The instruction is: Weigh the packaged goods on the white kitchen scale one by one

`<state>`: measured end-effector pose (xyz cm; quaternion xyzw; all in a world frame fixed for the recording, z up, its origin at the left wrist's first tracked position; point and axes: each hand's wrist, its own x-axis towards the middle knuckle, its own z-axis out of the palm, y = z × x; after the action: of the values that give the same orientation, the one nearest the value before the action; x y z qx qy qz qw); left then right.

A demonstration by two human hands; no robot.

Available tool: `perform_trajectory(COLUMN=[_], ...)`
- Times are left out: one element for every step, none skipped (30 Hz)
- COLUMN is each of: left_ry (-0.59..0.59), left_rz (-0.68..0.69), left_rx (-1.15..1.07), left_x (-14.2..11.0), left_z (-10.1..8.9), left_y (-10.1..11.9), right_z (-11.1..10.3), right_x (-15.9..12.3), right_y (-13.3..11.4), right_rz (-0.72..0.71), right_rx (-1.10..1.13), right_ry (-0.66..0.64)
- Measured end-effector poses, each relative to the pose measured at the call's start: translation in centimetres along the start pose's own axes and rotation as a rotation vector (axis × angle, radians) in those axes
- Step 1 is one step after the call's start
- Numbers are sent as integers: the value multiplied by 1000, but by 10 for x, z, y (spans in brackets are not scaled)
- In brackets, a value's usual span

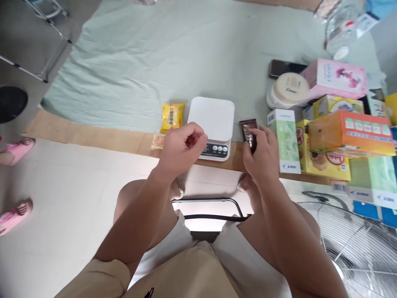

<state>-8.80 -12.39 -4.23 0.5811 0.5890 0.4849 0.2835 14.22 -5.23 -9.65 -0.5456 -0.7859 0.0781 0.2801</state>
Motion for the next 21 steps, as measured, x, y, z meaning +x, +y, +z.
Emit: perform_trajectory(left_ry=[-23,-40,-53,-64,-74,-84,-92,-97,-99,-94,-84,-64,-35,7,61,124,192,267,340,405,456], left_rz=[-4,-6,-3,3,13,23,34,42,51,62,78,101,138,193,260,333,397,446,472,479,472], left_rx=[6,11,14,16,16,15,15,17,20,22,23,27,33,43,55,63,62,52,37,22,11], left_x=[3,5,7,9,10,12,14,15,16,17,17,17,17,16,15,14,13,12,11,11,11], left_z=[8,15,22,28,34,39,43,47,50,53,54,54,52,49,45,39,32,24,16,9,2], left_y=[2,3,5,6,7,7,8,8,7,6,4,2,0,-3,-6,-10,-13,-17,-20,-24,-27], right_z=[3,6,9,12,15,17,19,21,21,21,21,19,18,15,13,11,10,9,9,9,11], right_x=[-1,-1,-1,-1,0,1,2,4,5,7,8,9,10,11,11,12,12,13,13,14,15], right_y=[4,6,7,8,7,7,7,7,6,6,5,4,3,0,-3,-6,-10,-15,-20,-25,-31], right_rz=[19,32,40,45,48,50,54,58,62,64,62,54,42,27,8,-17,-44,-71,-95,-117,-136], right_rx=[-11,-19,-22,-23,-21,-19,-17,-14,-9,0,8,14,15,16,20,32,51,73,92,105,112], right_ry=[-22,-44,-64,-81,-90,-87,-75,-59,-40,-19,7,43,89,139,184,218,239,248,245,236,222])
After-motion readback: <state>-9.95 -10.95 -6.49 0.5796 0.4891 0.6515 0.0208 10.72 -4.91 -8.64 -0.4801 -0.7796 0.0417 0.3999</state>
